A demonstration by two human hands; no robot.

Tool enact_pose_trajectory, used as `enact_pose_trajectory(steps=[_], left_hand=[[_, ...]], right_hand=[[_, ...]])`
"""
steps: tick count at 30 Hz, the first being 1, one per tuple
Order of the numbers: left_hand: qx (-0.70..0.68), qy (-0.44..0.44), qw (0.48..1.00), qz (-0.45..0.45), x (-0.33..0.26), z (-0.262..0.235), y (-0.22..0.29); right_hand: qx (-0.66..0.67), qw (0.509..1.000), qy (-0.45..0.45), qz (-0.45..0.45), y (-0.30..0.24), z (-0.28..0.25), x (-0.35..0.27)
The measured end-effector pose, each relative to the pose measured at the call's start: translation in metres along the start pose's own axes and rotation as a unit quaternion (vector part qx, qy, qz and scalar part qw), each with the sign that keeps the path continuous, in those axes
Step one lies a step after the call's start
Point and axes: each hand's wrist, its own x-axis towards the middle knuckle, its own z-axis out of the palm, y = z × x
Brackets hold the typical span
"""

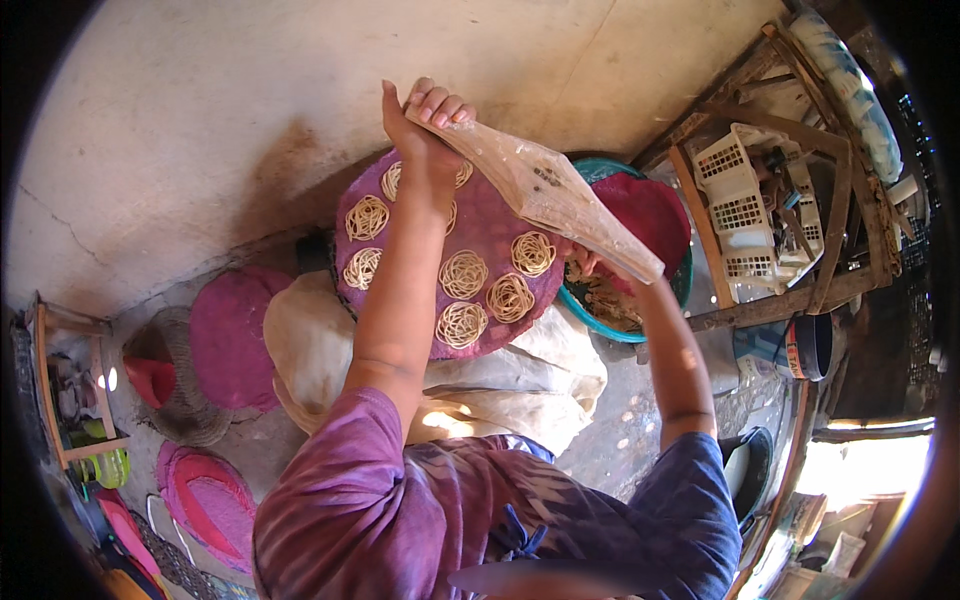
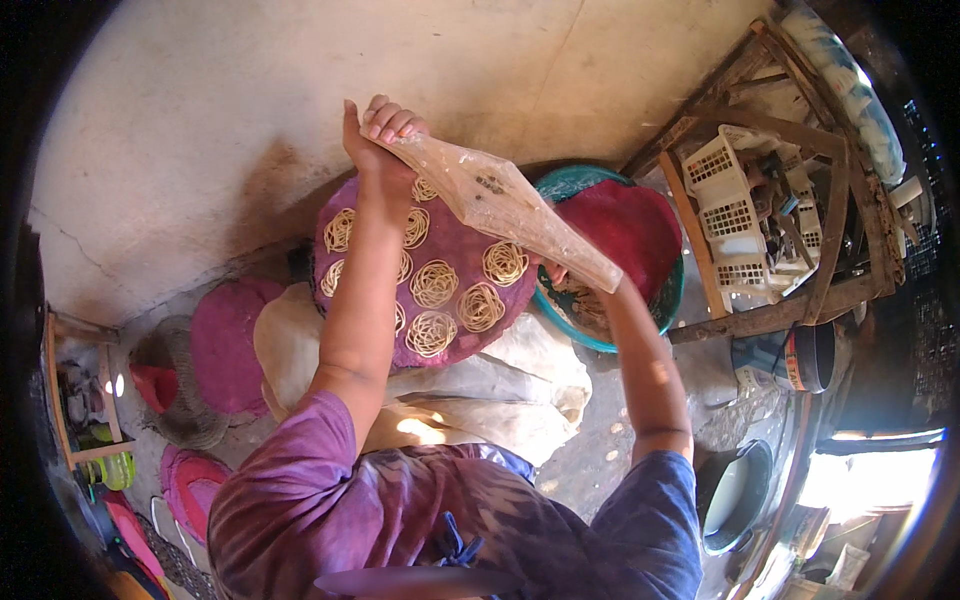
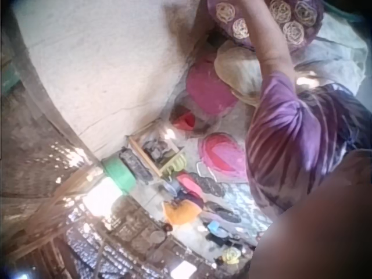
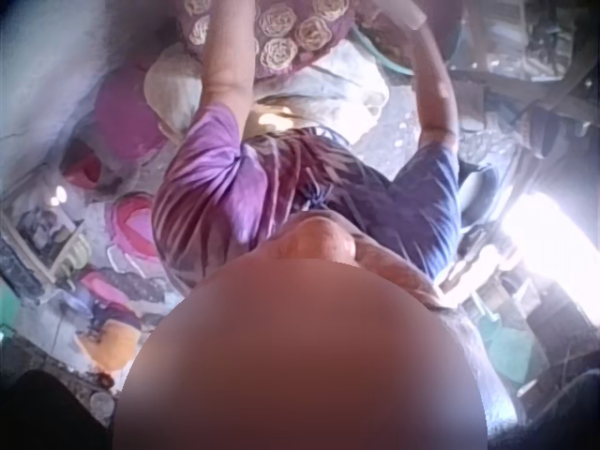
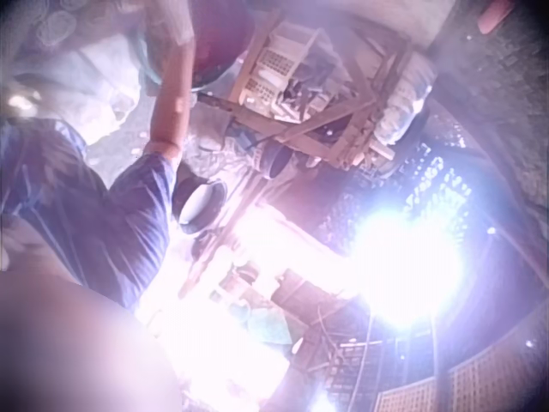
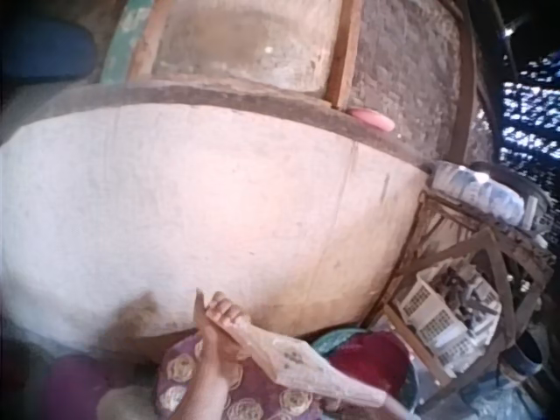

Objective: The person sits on the floor and uses a handheld extruder to press dough through a nozzle, forming spiral noodles onto a pink tray. They repeatedly refill the extruder with dough from a nearby bowl and continue shaping noodles until the tray is filled.

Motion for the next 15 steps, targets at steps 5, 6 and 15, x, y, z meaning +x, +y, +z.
enact_pose_trajectory(steps=[5, 6, 15], left_hand=[[0.161, 0.110, 0.980, 0.029, -0.001, 0.000, 0.009], [0.179, 0.136, 0.974, 0.040, -0.004, -0.008, 0.007], [0.123, 0.147, 0.980, 0.062, -0.013, -0.045, 0.033]], right_hand=[[0.003, 1.000, -0.006, 0.002, -0.024, 0.012, -0.017], [-0.059, 0.998, 0.014, 0.028, -0.025, 0.016, -0.012], [-0.264, 0.955, 0.129, 0.052, -0.033, 0.049, 0.020]])
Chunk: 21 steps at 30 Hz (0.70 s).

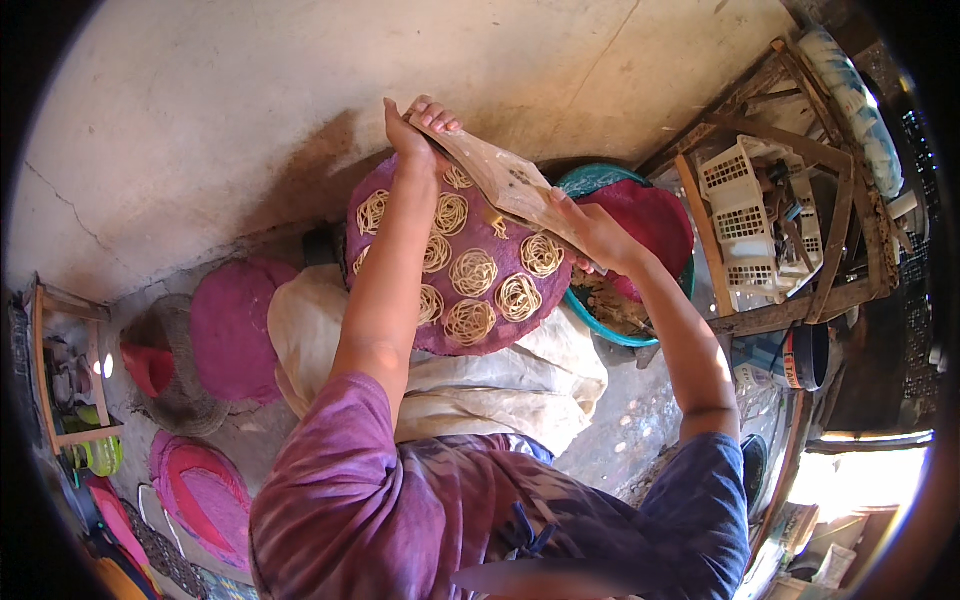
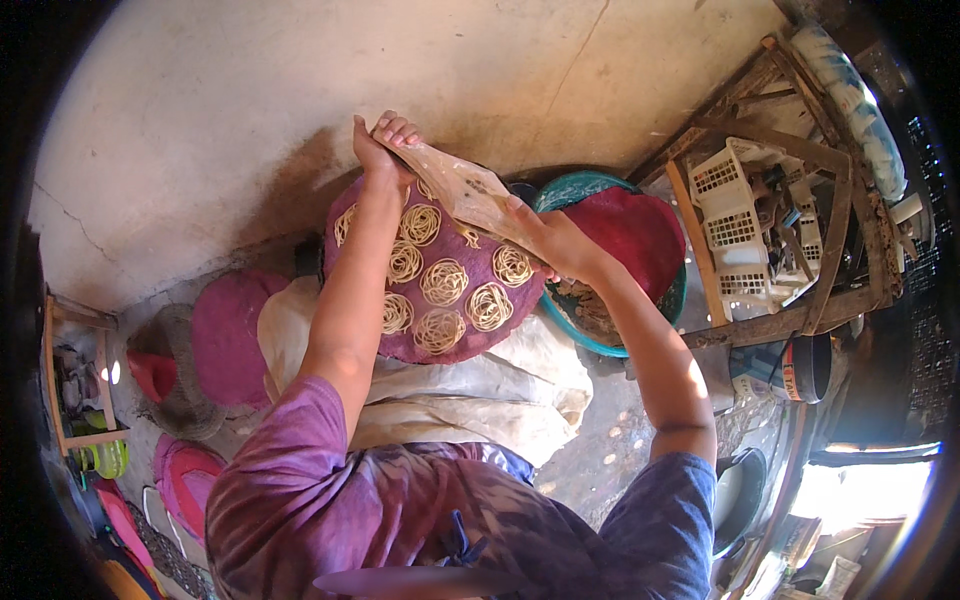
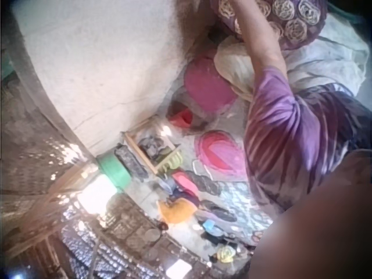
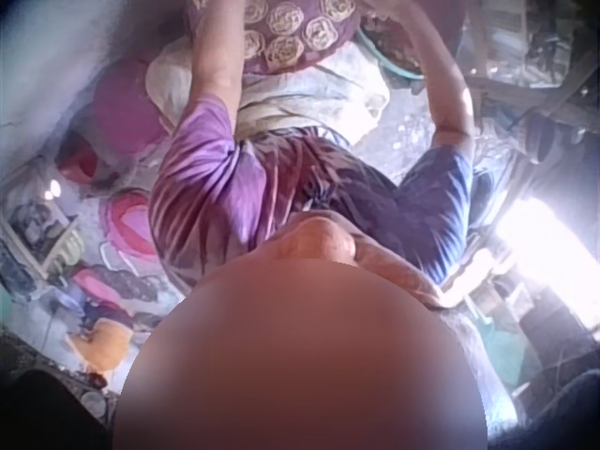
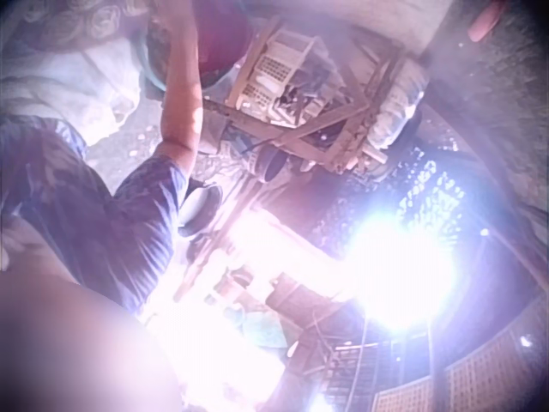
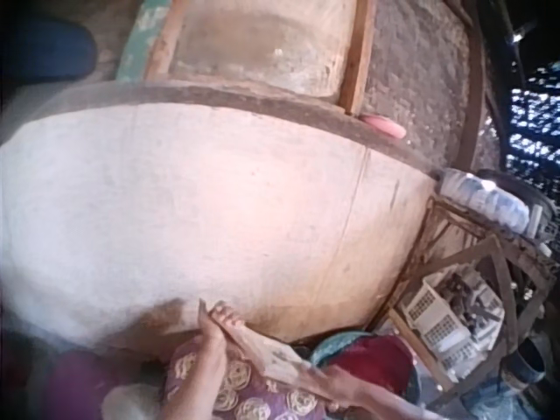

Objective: The person sits on the floor and uses a handheld extruder to press dough through a nozzle, forming spiral noodles onto a pink tray. They repeatedly refill the extruder with dough from a nearby bowl and continue shaping noodles until the tray is filled.

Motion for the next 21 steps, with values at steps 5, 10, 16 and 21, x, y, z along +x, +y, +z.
enact_pose_trajectory(steps=[5, 10, 16, 21], left_hand=[[-0.029, 0.129, 0.991, -0.034, -0.005, 0.012, -0.010], [0.013, 0.071, 0.997, -0.015, 0.003, 0.023, -0.001], [-0.026, 0.079, 0.996, -0.039, -0.008, 0.013, -0.014], [-0.073, -0.011, 0.996, -0.054, 0.005, -0.005, -0.035]], right_hand=[[-0.023, 0.999, 0.018, 0.046, -0.011, -0.014, -0.015], [0.009, 1.000, 0.027, 0.014, -0.012, -0.010, -0.009], [-0.002, 0.998, 0.048, 0.031, -0.002, -0.014, -0.023], [0.061, 0.998, 0.001, 0.026, 0.013, -0.033, -0.022]])
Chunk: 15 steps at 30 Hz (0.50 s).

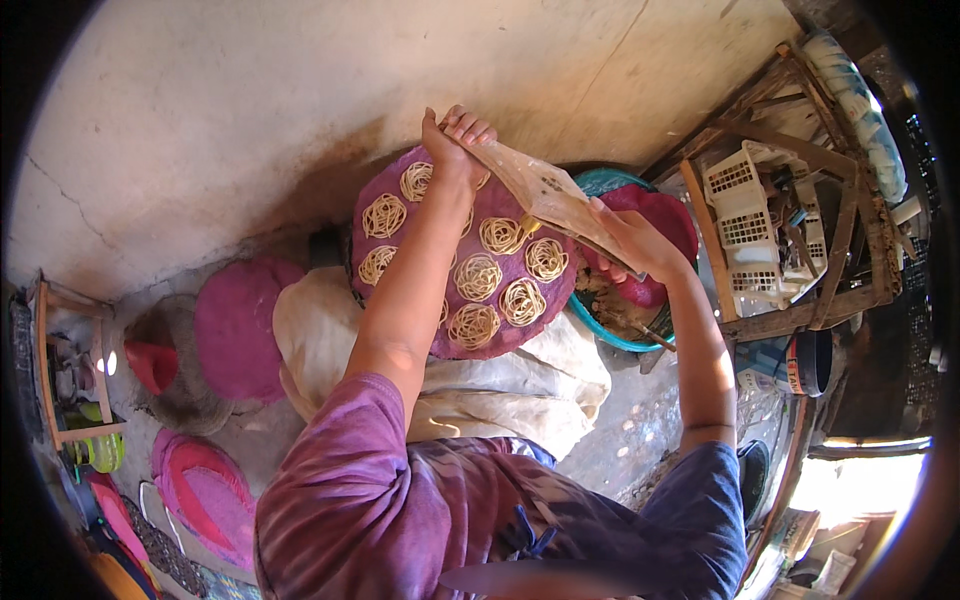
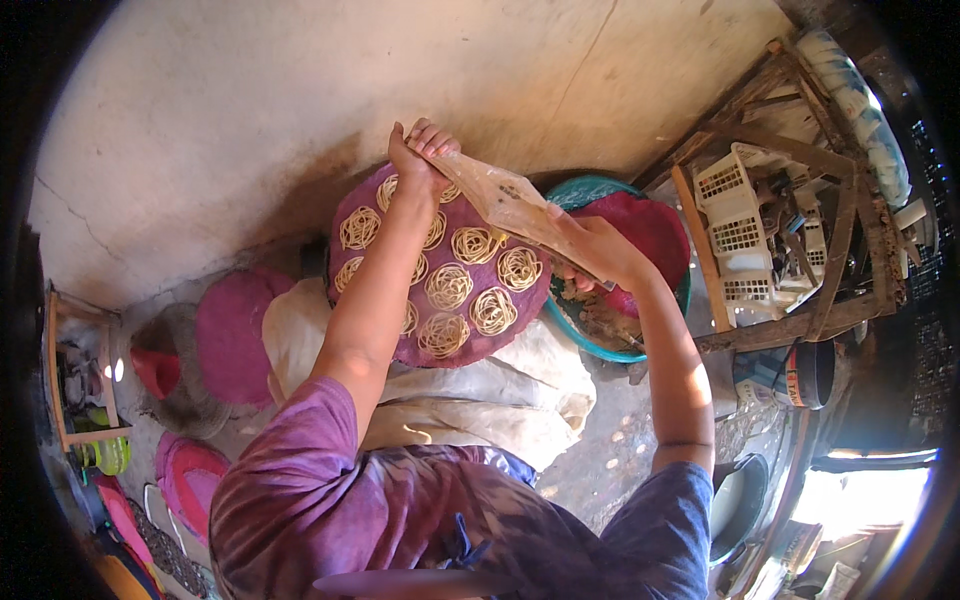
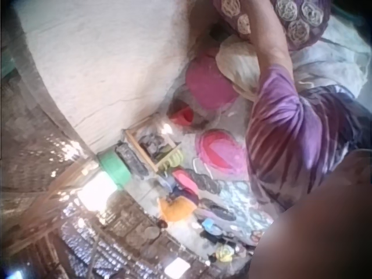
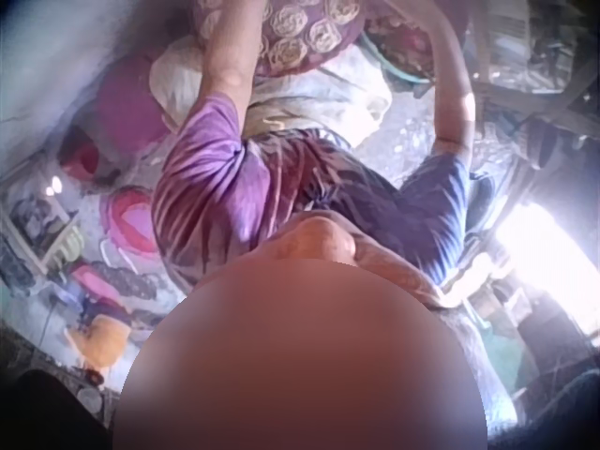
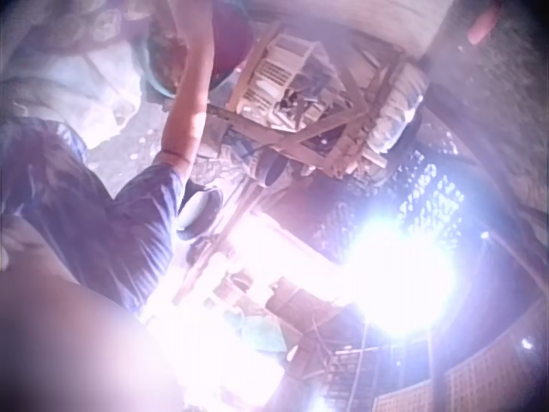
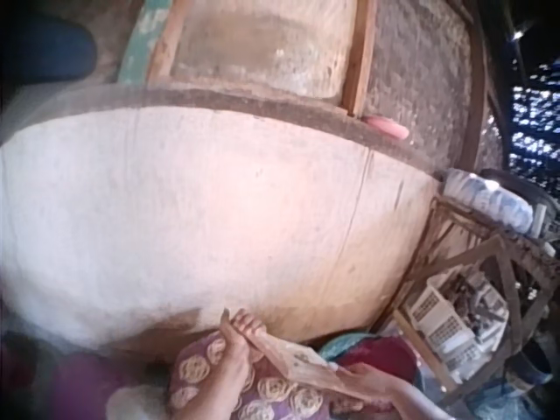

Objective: The person sits on the floor and uses a handheld extruder to press dough through a nozzle, forming spiral noodles onto a pink tray. They repeatedly refill the extruder with dough from a nearby bowl and continue shaping noodles until the tray is filled.

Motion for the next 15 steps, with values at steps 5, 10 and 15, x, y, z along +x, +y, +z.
enact_pose_trajectory(steps=[5, 10, 15], left_hand=[[-0.131, -0.078, 0.988, -0.030, 0.003, -0.011, 0.011], [-0.166, -0.069, 0.984, -0.006, -0.003, -0.012, 0.009], [-0.155, -0.011, 0.987, 0.052, -0.006, -0.010, 0.017]], right_hand=[[0.381, 0.909, -0.167, -0.038, 0.034, 0.005, 0.035], [0.471, 0.851, -0.223, -0.068, 0.057, 0.028, 0.074], [0.377, 0.905, -0.181, -0.075, 0.049, 0.038, 0.084]])
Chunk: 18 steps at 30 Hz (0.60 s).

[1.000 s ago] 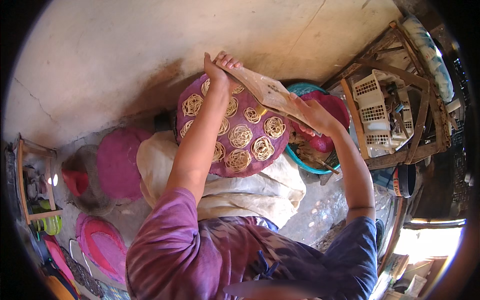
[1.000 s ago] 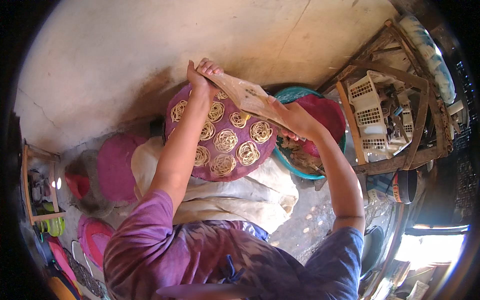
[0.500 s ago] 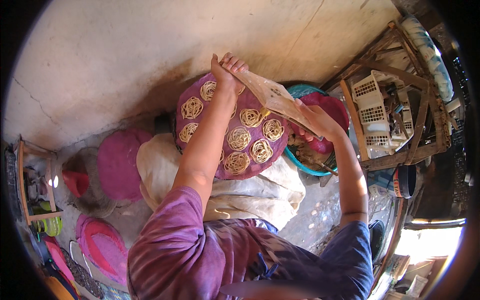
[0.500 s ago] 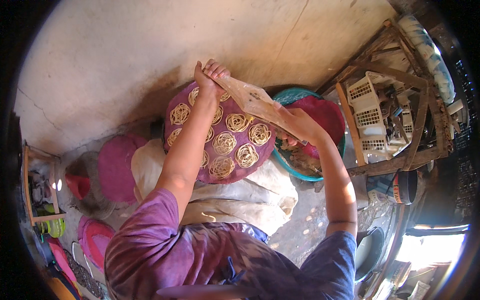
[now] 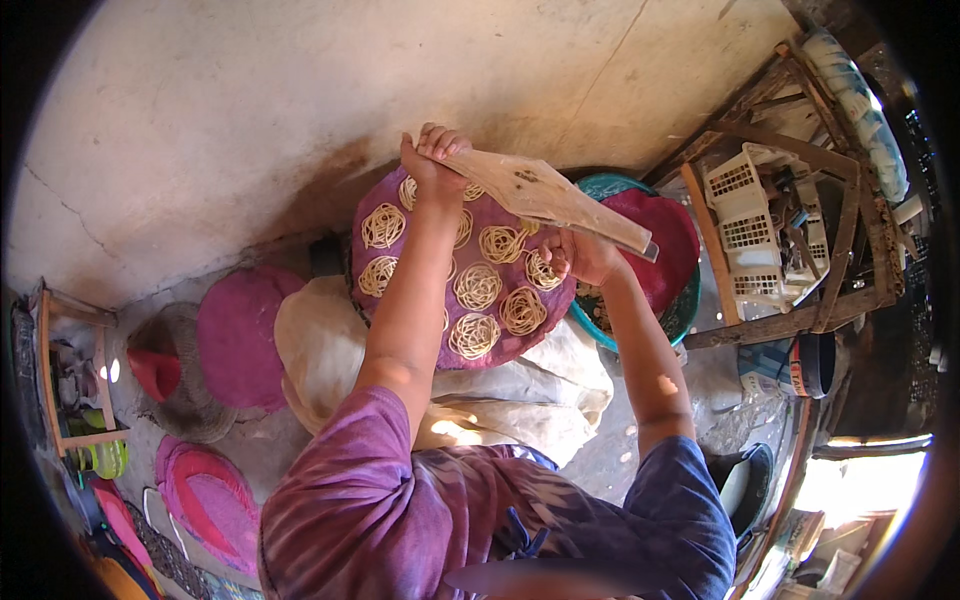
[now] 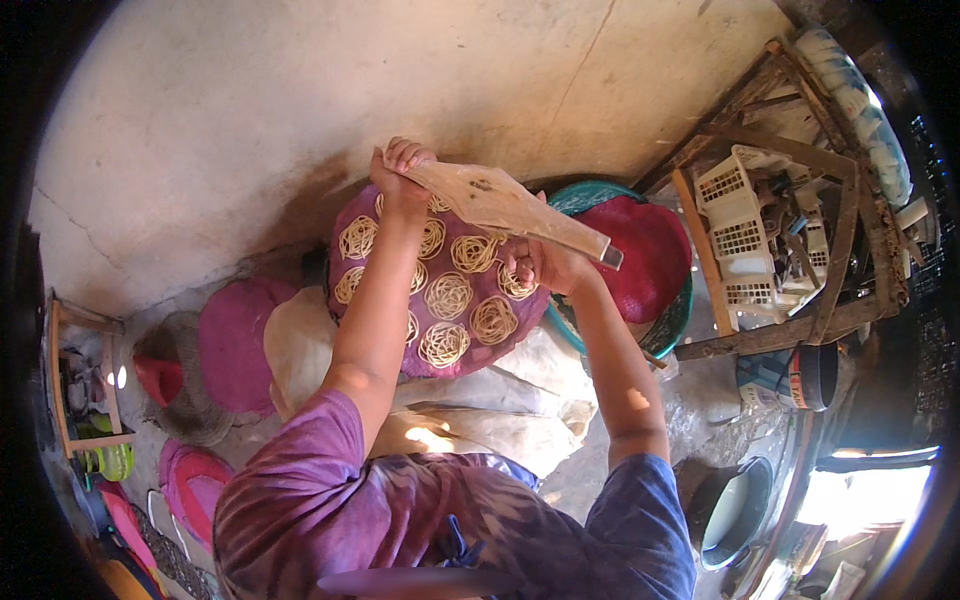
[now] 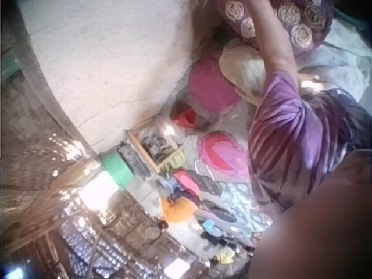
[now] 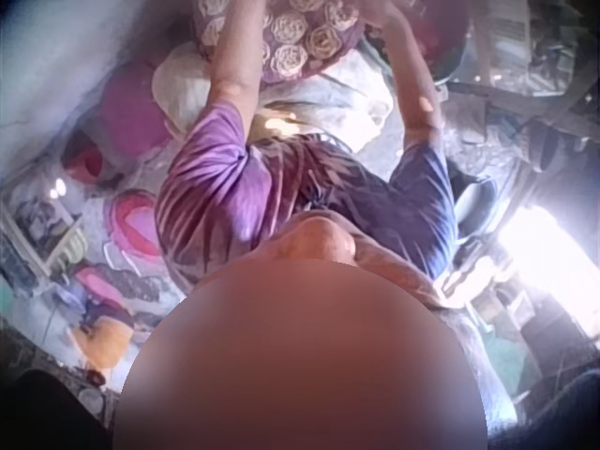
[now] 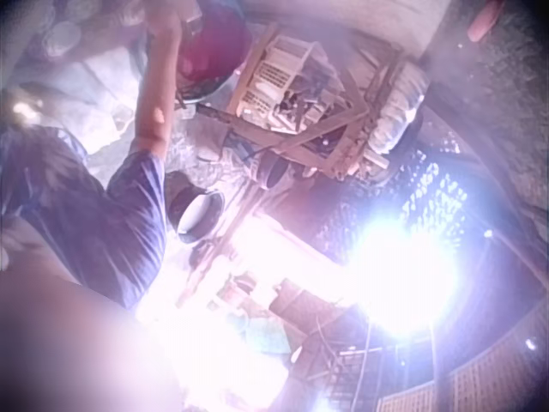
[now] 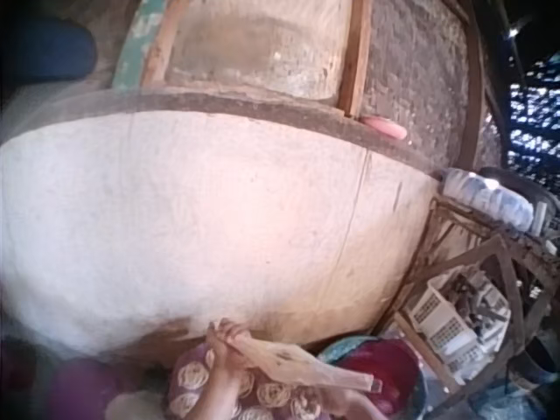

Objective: The person sits on the floor and uses a handheld extruder to press dough through a nozzle, forming spiral noodles onto a pink tray. They repeatedly refill the extruder with dough from a nearby bowl and continue shaping noodles until the tray is filled.

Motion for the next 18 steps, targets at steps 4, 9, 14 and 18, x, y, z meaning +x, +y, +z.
enact_pose_trajectory(steps=[4, 9, 14, 18], left_hand=[[0.065, 0.020, 0.993, 0.097, -0.003, 0.027, 0.021], [0.193, -0.089, 0.970, 0.114, -0.023, 0.105, 0.058], [0.357, -0.254, 0.891, 0.116, -0.095, 0.201, 0.097], [0.488, -0.330, 0.803, 0.084, -0.172, 0.273, 0.120]], right_hand=[[-0.039, 0.999, 0.011, 0.027, -0.002, 0.004, 0.014], [-0.714, 0.630, 0.097, -0.289, 0.022, 0.005, 0.048], [-0.740, 0.560, 0.187, -0.322, 0.036, 0.014, 0.072], [-0.707, 0.616, 0.163, -0.307, 0.025, 0.019, 0.065]])
